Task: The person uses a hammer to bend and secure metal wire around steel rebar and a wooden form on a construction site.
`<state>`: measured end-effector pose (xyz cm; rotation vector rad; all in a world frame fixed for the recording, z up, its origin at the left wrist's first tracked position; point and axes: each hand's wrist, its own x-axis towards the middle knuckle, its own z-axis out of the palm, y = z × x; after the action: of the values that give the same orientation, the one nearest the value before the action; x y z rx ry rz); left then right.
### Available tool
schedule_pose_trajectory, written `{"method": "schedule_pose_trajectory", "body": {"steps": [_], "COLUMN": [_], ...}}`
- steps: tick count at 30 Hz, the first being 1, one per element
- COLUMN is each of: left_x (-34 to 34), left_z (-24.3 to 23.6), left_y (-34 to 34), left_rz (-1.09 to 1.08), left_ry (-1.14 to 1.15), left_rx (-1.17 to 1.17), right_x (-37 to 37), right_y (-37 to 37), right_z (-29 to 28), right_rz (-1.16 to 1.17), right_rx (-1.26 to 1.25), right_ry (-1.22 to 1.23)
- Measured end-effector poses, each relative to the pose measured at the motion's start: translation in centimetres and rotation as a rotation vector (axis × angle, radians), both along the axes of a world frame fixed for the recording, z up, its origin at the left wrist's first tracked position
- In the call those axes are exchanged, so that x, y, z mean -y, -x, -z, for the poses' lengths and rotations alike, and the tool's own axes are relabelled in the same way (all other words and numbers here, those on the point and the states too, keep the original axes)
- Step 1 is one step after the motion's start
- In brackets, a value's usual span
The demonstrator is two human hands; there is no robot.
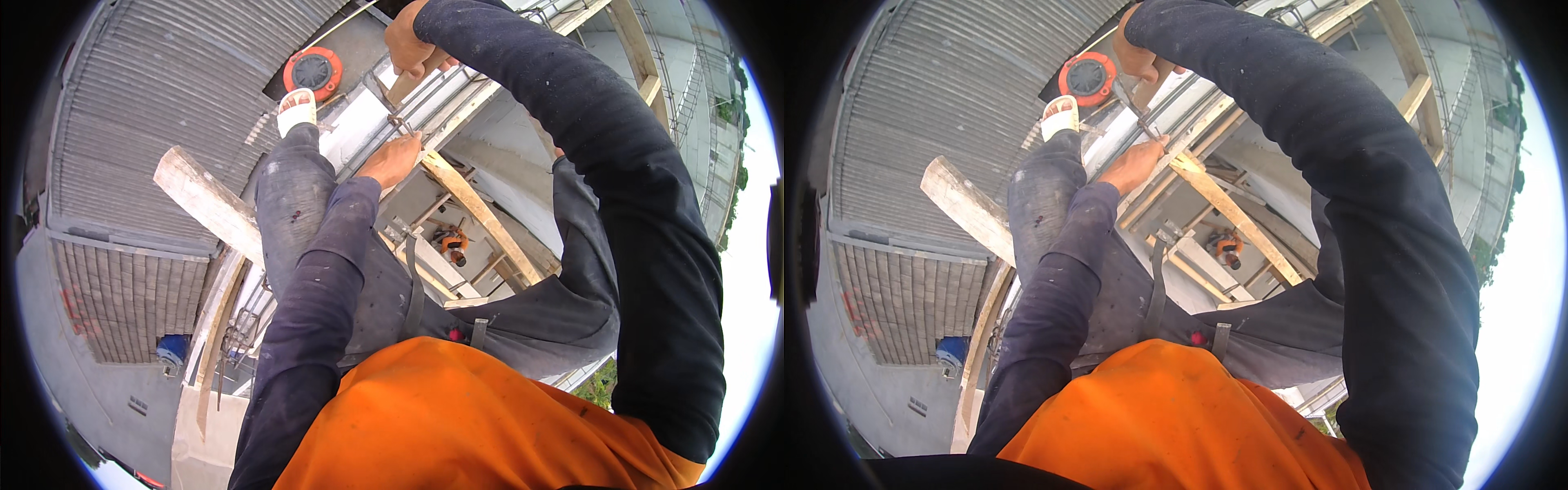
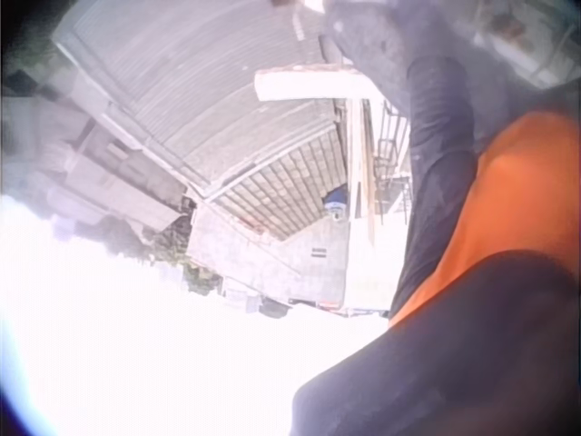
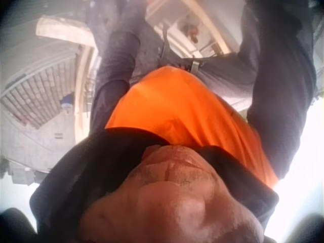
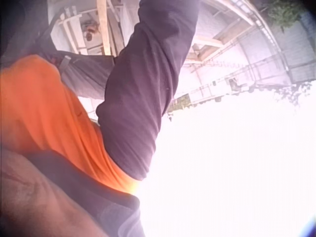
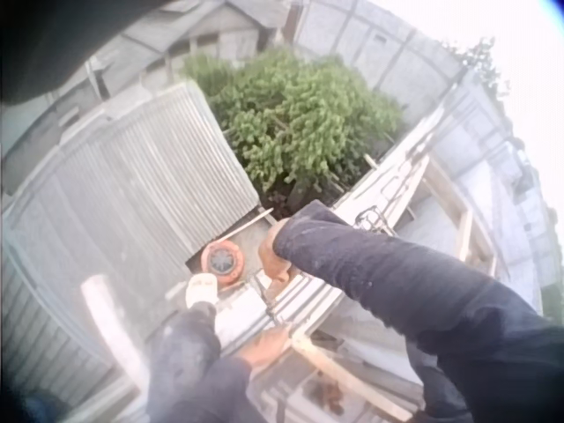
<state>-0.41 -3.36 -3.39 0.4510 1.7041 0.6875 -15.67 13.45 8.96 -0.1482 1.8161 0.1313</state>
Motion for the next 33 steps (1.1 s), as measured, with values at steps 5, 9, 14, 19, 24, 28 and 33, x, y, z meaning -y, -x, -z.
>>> {"method": "schedule_pose_trajectory", "body": {"steps": [5,9,14,19,24,28,33], "left_x": [0.1,-0.3,0.6,-0.7,0.2,-0.4,-0.2], "left_z": [1.5,0.3,2.9,-1.7,1.9,-0.3,-0.3], "left_y": [-0.6,-0.4,-0.6,0.1,-0.2,0.0,-0.3], "left_rz": [-0.004,-0.032,0.022,0.003,0.038,0.062,0.014], "left_ry": [-0.06,-0.037,-0.106,-0.042,-0.102,-0.02,-0.078], "left_rx": [-0.045,0.002,-0.102,0.002,-0.061,-0.066,-0.085], "right_x": [-0.6,-1.4,-0.2,-1.6,-0.3,-1.0,-1.4], "right_y": [-0.2,-0.7,-0.1,-0.7,-0.2,-0.4,-0.7], "right_z": [-0.4,-0.1,0.2,0.1,0.2,0.0,0.0], "right_rz": [0.016,0.021,-0.018,0.018,0.0,0.04,0.046], "right_rx": [-0.018,-0.008,0.011,0.018,0.015,0.0,0.002], "right_ry": [-0.015,-0.023,-0.003,-0.016,0.007,0.021,0.031]}}
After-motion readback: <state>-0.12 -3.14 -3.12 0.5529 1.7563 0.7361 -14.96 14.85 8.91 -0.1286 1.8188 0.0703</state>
